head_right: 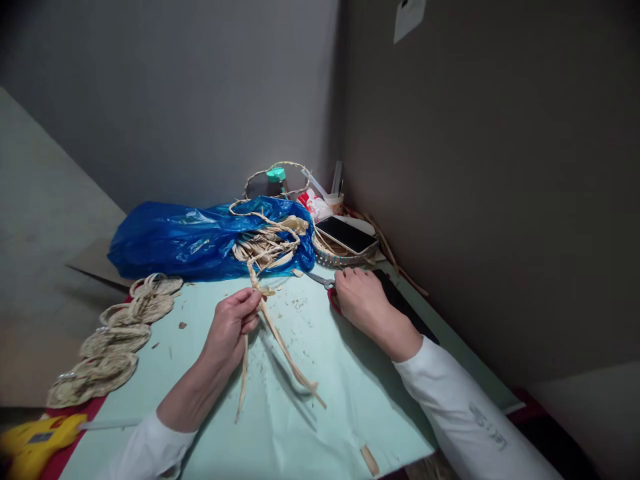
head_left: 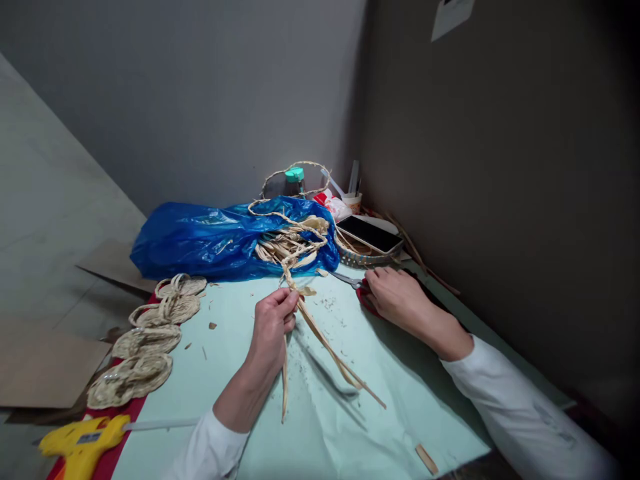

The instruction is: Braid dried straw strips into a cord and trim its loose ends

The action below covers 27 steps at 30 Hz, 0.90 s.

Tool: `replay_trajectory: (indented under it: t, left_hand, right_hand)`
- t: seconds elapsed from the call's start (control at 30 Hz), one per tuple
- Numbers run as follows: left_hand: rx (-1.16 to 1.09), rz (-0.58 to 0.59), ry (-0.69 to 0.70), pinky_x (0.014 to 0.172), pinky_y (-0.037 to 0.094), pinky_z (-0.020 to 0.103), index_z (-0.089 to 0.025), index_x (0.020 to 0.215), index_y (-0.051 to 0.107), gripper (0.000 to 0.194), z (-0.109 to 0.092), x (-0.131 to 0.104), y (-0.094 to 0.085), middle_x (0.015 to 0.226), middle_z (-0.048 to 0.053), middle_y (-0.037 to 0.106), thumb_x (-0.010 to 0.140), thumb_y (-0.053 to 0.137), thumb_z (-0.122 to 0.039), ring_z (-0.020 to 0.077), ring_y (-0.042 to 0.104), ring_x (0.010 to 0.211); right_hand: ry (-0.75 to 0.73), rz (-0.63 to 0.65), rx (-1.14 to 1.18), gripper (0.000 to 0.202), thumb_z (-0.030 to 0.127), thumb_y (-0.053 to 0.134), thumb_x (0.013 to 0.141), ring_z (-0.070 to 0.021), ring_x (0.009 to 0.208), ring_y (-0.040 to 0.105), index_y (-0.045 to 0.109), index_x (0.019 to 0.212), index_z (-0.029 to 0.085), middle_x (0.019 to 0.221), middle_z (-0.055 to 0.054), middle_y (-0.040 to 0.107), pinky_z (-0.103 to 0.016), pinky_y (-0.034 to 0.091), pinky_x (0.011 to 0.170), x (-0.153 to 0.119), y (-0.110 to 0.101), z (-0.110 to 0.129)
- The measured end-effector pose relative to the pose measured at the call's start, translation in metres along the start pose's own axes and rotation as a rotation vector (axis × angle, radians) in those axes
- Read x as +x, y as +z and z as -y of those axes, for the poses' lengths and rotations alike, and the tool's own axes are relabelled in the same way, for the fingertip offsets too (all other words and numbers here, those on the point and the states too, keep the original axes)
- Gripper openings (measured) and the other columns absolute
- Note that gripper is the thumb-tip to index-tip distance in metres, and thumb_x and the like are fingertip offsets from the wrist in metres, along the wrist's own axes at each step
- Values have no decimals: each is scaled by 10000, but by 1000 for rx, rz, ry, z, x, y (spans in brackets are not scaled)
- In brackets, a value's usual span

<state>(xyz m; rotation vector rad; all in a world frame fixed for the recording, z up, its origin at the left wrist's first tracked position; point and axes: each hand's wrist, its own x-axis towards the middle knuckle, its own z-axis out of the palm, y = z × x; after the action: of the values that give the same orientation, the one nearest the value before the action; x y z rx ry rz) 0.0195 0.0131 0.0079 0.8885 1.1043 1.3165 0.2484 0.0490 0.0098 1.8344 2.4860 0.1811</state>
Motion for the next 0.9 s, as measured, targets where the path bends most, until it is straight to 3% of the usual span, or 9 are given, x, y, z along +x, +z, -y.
replay_trajectory:
  t: [0.1, 0.23, 0.33, 0.4, 0.53, 0.63, 0.77, 0.9]
  left_hand:
    - [-23, 0, 11, 388, 103, 163, -117, 628, 536, 308, -2, -1, 1, 574, -72, 344, 691, 759, -320, 6, 176, 445]
    - [-119, 10, 7, 382, 102, 155, -121, 655, 520, 353, -4, 0, 1, 573, -84, 351, 664, 792, -346, -5, 148, 432]
    - [-217, 37, -14, 373, 95, 151, -123, 691, 526, 372, -5, 3, -1, 558, -100, 335, 644, 814, -354, -8, 114, 424]
    - [-274, 56, -31, 369, 96, 145, -122, 727, 541, 363, -5, 4, -2, 548, -112, 306, 645, 817, -343, -7, 97, 420]
    - [-334, 83, -38, 366, 104, 136, -122, 744, 549, 338, -7, 5, -3, 560, -107, 328, 636, 817, -298, -9, 112, 416]
    - [-347, 94, -37, 365, 106, 132, -125, 731, 536, 345, -9, 3, -3, 572, -102, 344, 643, 816, -307, -11, 121, 417]
    - [-360, 109, -37, 366, 109, 131, -129, 714, 523, 361, -10, 0, -1, 558, -107, 340, 632, 825, -311, -12, 126, 413]
    - [-375, 84, -18, 370, 117, 129, -129, 709, 525, 342, -9, -2, 2, 560, -104, 364, 631, 816, -290, -13, 137, 413]
  right_hand:
    - [9, -23, 120, 154, 210, 473, 874, -266, 835, 608, 563, 947, 107, 925, -158, 645, -331, 401, 676, -2, -3, 0]
    - [-75, -153, 626, 260, 312, 550, 855, -196, 770, 598, 506, 1057, 154, 961, -97, 648, -289, 445, 663, -7, -17, -3]
    - [-171, -243, 1019, 407, 359, 579, 856, -187, 867, 626, 471, 1207, 184, 1061, -85, 646, -283, 490, 751, -11, -21, 7]
    - [-238, -259, 1137, 498, 359, 625, 836, -193, 942, 629, 463, 1279, 200, 1131, -87, 631, -284, 500, 800, -14, -21, 19]
    - [-364, -227, 1038, 596, 359, 697, 789, -207, 999, 600, 477, 1329, 232, 1175, -78, 605, -306, 486, 845, -21, -22, 38]
    - [-424, -225, 964, 585, 321, 703, 762, -215, 978, 568, 474, 1283, 190, 1136, -92, 587, -334, 471, 856, -25, -23, 46]
    - [-398, -279, 835, 449, 237, 646, 771, -212, 904, 516, 471, 1178, 161, 1021, -87, 553, -353, 448, 810, -25, -21, 54]
    - [-390, -292, 817, 419, 253, 650, 773, -212, 878, 495, 469, 1143, 172, 982, -76, 528, -352, 434, 786, -25, -20, 59]
